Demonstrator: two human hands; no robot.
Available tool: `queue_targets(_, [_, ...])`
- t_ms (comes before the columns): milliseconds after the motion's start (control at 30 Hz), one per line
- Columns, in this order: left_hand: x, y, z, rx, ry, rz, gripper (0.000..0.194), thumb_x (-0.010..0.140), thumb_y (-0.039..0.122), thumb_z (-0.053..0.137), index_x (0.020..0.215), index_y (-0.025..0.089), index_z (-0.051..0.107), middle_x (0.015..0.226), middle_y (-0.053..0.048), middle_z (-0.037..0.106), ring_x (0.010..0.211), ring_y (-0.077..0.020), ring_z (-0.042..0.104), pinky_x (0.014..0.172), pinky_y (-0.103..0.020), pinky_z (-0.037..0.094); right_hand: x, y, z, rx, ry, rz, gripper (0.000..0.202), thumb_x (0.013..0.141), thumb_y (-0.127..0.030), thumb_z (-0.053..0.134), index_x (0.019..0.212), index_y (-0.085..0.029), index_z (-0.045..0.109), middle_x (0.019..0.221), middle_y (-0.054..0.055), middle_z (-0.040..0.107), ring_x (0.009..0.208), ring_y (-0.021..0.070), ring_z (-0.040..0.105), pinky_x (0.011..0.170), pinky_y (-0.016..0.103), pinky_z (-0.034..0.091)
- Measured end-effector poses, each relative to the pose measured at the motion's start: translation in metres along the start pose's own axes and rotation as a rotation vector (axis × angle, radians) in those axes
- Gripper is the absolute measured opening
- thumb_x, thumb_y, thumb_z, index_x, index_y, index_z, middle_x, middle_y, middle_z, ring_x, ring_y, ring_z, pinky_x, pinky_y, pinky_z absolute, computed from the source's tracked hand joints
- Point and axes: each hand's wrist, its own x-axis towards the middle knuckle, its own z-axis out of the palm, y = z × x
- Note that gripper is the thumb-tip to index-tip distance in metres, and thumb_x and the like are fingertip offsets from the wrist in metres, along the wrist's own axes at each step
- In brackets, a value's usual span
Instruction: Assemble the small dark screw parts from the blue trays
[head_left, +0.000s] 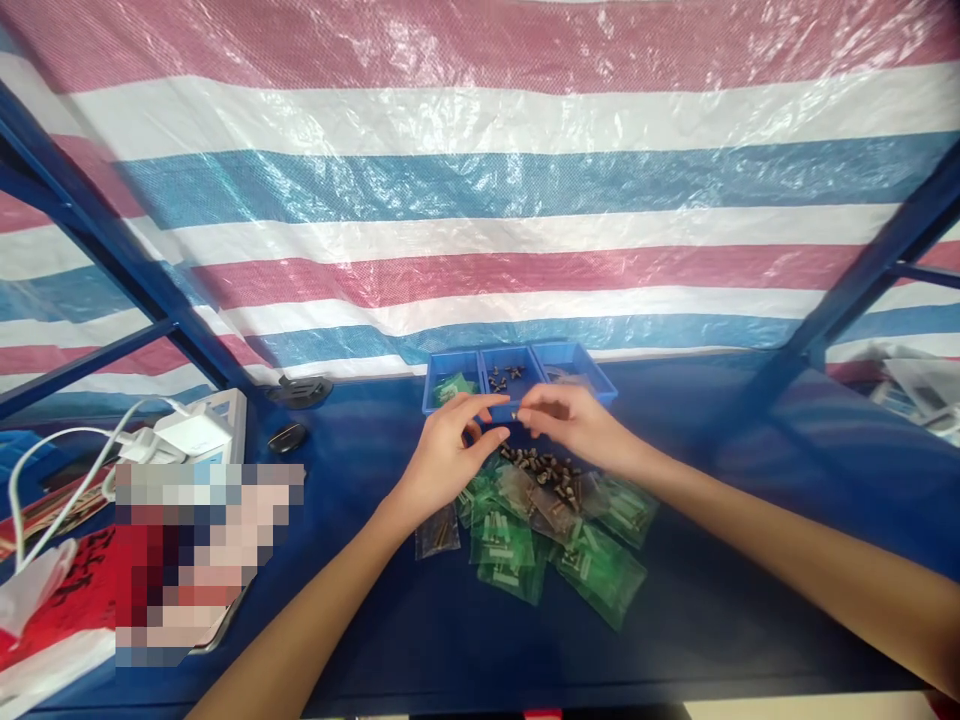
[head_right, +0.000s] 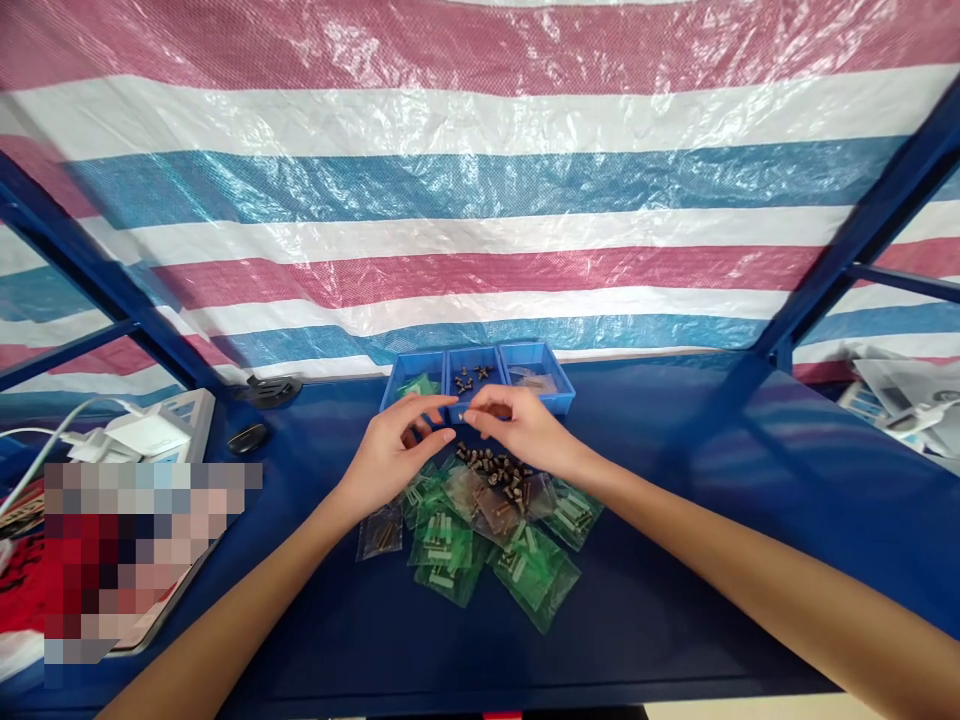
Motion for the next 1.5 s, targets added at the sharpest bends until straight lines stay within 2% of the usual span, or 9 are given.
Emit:
queue_targets(133, [-0.002, -0.01, -0.006, 0.341, -0.049, 0.102, 0.028, 0.103, 0.027, 0.048, 0.125, 0.026, 0.066, 0.107, -0.005, 0.063, 0.084, -0.0163, 0.064, 0.074, -0.028, 0.052, 0.027, -0.002, -0.02, -0.355, 0.234, -0.116, 0.021, 0.089, -0.04, 0.067, 0.097, -0.02, 0.067, 0.094, 0.007, 0.071, 0.083, 0.0222, 0.065, 0.076, 0.037, 0.051])
queue_targets(233, [-0.004, -0.017, -0.005, 0.509, -0.14, 0.154, 0.031, 0.105, 0.026, 0.043, 0.128, 0.025, 0.063, 0.113, -0.006, 0.063, 0.094, -0.0197, 0.065, 0.075, -0.03, 0.053, 0.022, -0.003, -0.026, -0.539, 0.288, -0.191, 0.02, 0.091, -0.031, 0.065, 0.107, -0.019, 0.066, 0.104, 0.009, 0.07, 0.086, 0.0227, 0.066, 0.074, 0.036, 0.052])
queue_targets(333, [-0.006, -0.022, 0.0, 0.562, -0.232, 0.2, 0.032, 0.106, 0.027, 0.041, 0.13, 0.023, 0.062, 0.114, -0.007, 0.064, 0.103, -0.022, 0.064, 0.075, -0.03, 0.053, -0.008, 0.002, -0.018, -0.635, 0.165, -0.257, 0.016, 0.097, -0.029, 0.058, 0.107, -0.02, 0.066, 0.102, 0.007, 0.07, 0.084, 0.021, 0.066, 0.072, 0.034, 0.053])
queue_targets(467, [-0.008, -0.026, 0.006, 0.541, -0.289, 0.218, 0.034, 0.107, 0.029, 0.04, 0.131, 0.022, 0.062, 0.113, -0.008, 0.063, 0.106, -0.0228, 0.062, 0.081, -0.031, 0.054, -0.042, 0.017, 0.001, -0.794, -0.009, -0.291, 0.018, 0.101, -0.027, 0.052, 0.111, -0.02, 0.066, 0.109, 0.011, 0.069, 0.101, 0.0271, 0.065, 0.084, 0.042, 0.056])
queue_targets(600, [-0.008, -0.028, 0.007, 0.514, -0.291, 0.16, 0.034, 0.107, 0.033, 0.042, 0.134, 0.024, 0.059, 0.109, -0.008, 0.059, 0.098, -0.0223, 0.062, 0.077, -0.031, 0.052, -0.045, 0.026, 0.01, -0.792, -0.078, -0.36, 0.019, 0.101, -0.024, 0.051, 0.112, -0.02, 0.066, 0.113, 0.012, 0.071, 0.108, 0.0287, 0.064, 0.093, 0.047, 0.055])
queue_targets(767, [-0.007, -0.031, 0.007, 0.485, -0.305, 0.139, 0.038, 0.107, 0.035, 0.041, 0.141, 0.029, 0.056, 0.108, -0.007, 0.055, 0.092, -0.0199, 0.061, 0.073, -0.029, 0.05, -0.043, 0.023, 0.009, -0.712, -0.068, -0.298, 0.023, 0.099, -0.026, 0.055, 0.118, -0.022, 0.067, 0.119, 0.01, 0.071, 0.109, 0.0266, 0.067, 0.089, 0.042, 0.059])
queue_targets(1033, [-0.003, -0.033, 0.008, 0.436, -0.321, 0.088, 0.03, 0.106, 0.039, 0.043, 0.126, 0.028, 0.062, 0.106, -0.005, 0.056, 0.083, -0.018, 0.06, 0.069, -0.029, 0.047, -0.046, 0.025, 0.012, -0.721, -0.116, -0.299, 0.025, 0.101, -0.028, 0.05, 0.119, -0.023, 0.068, 0.119, 0.009, 0.072, 0.113, 0.0277, 0.065, 0.093, 0.045, 0.058])
queue_targets(1367, [-0.007, -0.027, 0.004, 0.414, -0.348, 0.046, 0.016, 0.105, 0.034, 0.045, 0.103, 0.021, 0.056, 0.1, -0.004, 0.059, 0.078, -0.0183, 0.058, 0.06, -0.03, 0.039, -0.044, 0.025, 0.013, -0.714, -0.124, -0.284, 0.023, 0.102, -0.026, 0.049, 0.117, -0.022, 0.067, 0.115, 0.01, 0.071, 0.107, 0.0263, 0.065, 0.089, 0.043, 0.058])
queue_targets(1500, [-0.005, -0.019, 0.001, 0.402, -0.302, 0.048, 0.018, 0.106, 0.033, 0.041, 0.098, 0.021, 0.052, 0.098, -0.003, 0.059, 0.076, -0.0177, 0.056, 0.062, -0.029, 0.039, -0.045, 0.024, 0.013, -0.702, -0.09, -0.327, 0.023, 0.101, -0.024, 0.051, 0.118, -0.022, 0.066, 0.115, 0.01, 0.071, 0.107, 0.0258, 0.066, 0.09, 0.042, 0.058])
